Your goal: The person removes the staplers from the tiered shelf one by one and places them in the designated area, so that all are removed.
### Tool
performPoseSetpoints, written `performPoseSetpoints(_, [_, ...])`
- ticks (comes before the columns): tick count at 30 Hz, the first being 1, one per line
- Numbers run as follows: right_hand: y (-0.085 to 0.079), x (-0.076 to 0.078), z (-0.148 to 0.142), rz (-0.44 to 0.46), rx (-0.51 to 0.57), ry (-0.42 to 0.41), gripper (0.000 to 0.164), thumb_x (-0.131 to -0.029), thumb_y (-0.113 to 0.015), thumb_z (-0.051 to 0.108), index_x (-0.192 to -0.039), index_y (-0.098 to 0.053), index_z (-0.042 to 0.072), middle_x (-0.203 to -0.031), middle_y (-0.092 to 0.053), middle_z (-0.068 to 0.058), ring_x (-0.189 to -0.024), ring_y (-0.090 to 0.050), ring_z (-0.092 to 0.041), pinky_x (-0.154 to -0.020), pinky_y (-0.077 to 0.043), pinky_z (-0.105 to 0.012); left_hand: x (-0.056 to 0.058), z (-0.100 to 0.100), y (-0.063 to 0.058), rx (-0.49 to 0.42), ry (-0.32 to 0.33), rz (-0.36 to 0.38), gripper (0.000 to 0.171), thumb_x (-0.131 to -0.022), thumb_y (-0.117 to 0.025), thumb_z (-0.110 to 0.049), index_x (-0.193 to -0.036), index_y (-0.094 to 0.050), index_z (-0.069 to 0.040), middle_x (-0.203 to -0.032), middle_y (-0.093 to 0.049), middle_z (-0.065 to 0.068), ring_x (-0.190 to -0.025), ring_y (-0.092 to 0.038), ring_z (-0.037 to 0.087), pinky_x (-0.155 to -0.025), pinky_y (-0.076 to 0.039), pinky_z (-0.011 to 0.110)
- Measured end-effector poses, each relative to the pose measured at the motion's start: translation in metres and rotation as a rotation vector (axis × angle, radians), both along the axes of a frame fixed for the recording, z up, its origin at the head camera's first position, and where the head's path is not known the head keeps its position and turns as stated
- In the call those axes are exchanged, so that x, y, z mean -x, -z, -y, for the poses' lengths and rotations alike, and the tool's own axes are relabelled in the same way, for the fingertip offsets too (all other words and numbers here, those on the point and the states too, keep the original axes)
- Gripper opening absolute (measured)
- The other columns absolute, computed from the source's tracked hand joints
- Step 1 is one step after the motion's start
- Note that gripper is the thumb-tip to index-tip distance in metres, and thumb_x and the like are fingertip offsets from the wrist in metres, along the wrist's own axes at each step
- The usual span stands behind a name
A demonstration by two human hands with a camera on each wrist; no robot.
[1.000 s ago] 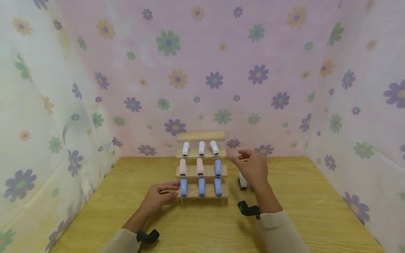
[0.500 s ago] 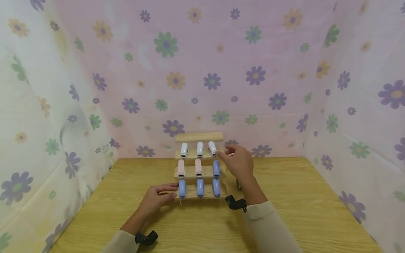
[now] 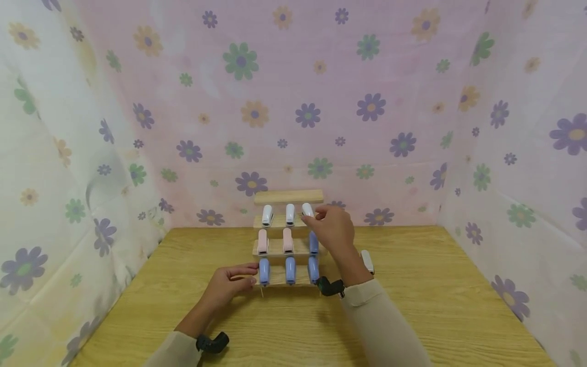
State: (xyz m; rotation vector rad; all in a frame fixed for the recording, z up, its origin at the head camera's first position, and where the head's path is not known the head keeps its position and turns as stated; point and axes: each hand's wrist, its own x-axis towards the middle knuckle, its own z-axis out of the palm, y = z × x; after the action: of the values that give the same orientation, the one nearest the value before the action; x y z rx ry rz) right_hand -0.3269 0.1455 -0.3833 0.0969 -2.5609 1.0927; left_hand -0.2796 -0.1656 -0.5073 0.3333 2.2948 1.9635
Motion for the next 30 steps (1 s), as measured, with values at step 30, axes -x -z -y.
performPoseSetpoints(30, [0.0087,-0.0002,0.0002,-0.076,0.012,0.032,0.031,-0.091,-0.077,0.034,-0.104,-0.079,0.006,-0.094,-0.078,-0.010,-0.082,-0.071,-0.025,-0.066,-0.061,-0.038,0.0010,0.0001,0.0009,-0.014,0.006,-0.011,0.024,-0.089,-0.081,-0.013,-0.112,-0.079,-0.005,-0.140,-0.067,0.004,-0.125,-0.066,0.028,-0.086,-0.065,0.032])
